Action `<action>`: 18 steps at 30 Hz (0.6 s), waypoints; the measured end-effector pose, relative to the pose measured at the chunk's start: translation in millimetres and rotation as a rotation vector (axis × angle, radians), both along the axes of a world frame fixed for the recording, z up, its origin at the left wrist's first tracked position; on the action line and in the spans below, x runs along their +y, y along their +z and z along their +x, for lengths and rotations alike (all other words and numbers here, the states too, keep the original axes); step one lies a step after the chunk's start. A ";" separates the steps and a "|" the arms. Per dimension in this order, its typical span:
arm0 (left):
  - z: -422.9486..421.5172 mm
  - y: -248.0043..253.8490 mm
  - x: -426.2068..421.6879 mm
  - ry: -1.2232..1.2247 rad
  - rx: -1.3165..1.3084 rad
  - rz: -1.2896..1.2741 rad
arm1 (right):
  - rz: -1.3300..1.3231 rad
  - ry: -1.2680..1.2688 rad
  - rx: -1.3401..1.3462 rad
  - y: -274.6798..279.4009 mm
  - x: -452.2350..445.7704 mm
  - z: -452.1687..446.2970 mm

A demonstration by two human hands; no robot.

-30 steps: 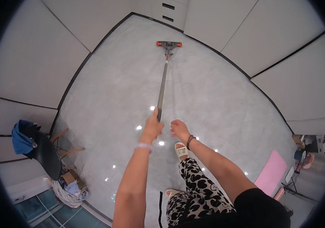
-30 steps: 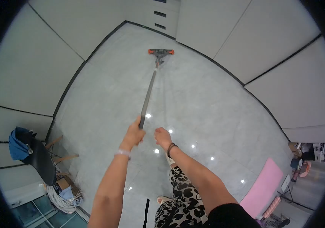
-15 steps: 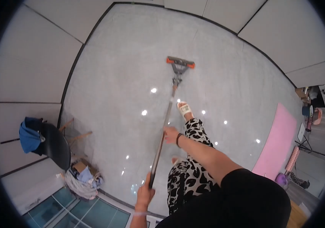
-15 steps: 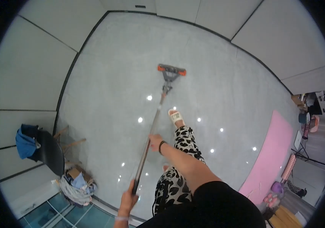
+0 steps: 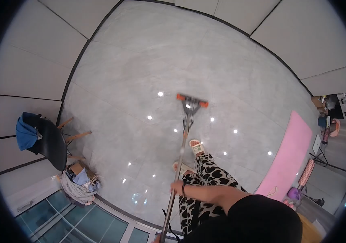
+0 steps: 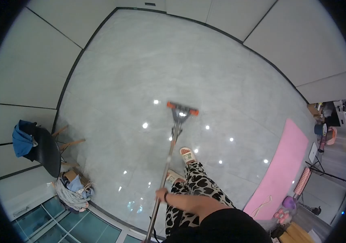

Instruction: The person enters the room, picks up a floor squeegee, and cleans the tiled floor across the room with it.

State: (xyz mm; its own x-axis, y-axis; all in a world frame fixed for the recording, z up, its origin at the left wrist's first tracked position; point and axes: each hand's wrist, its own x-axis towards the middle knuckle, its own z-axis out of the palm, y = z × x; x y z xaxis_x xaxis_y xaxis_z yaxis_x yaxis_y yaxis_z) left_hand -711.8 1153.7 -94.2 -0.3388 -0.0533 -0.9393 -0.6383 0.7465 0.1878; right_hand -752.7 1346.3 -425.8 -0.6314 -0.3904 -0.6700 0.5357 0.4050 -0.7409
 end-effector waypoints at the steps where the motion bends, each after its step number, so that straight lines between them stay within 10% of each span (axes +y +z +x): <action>1: -19.8 -17.7 42.7 -0.215 0.248 0.126 | 0.249 -0.356 0.170 -75.6 13.2 1.2; 2: -21.1 -81.7 48.4 -0.451 0.302 0.113 | 0.152 -0.067 0.281 -73.1 84.3 -31.1; 3: -45.7 -108.9 92.5 -0.490 0.443 0.192 | 0.115 -0.881 -0.025 -83.8 131.5 -59.3; 4: -77.6 -127.5 144.3 -0.475 0.423 0.229 | 0.108 -0.852 -0.033 -65.3 190.6 -102.7; 6: -136.6 -153.1 228.9 -0.442 0.530 0.367 | 0.716 -0.792 0.048 -20.0 243.2 -157.2; 8: -181.8 -154.0 290.6 -0.312 0.579 0.629 | 1.103 -0.187 0.252 -70.2 298.1 -186.4; 10: -193.5 -157.5 324.3 -0.359 0.697 0.582 | 1.006 0.424 0.329 41.1 329.6 -214.5; 11: -197.9 -133.8 328.3 -0.409 0.529 0.438 | 0.619 -0.416 0.429 -80.8 373.5 -207.7; 14: -161.9 -106.0 275.0 -0.472 0.585 0.359 | 0.130 -1.248 -0.034 46.9 291.3 -195.3; 18: -40.4 -89.1 121.5 -0.307 0.638 0.340 | -0.149 -1.446 -0.248 -8.8 169.6 -118.7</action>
State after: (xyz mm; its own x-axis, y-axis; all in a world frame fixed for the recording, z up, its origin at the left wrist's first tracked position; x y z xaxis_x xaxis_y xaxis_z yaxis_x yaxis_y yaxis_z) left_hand -752.1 1275.2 -183.3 -0.7715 0.3860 -0.5058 -0.1042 0.7076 0.6989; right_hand -871.5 1515.8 -434.6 -0.4015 0.3921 -0.8277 0.5152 -0.6505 -0.5581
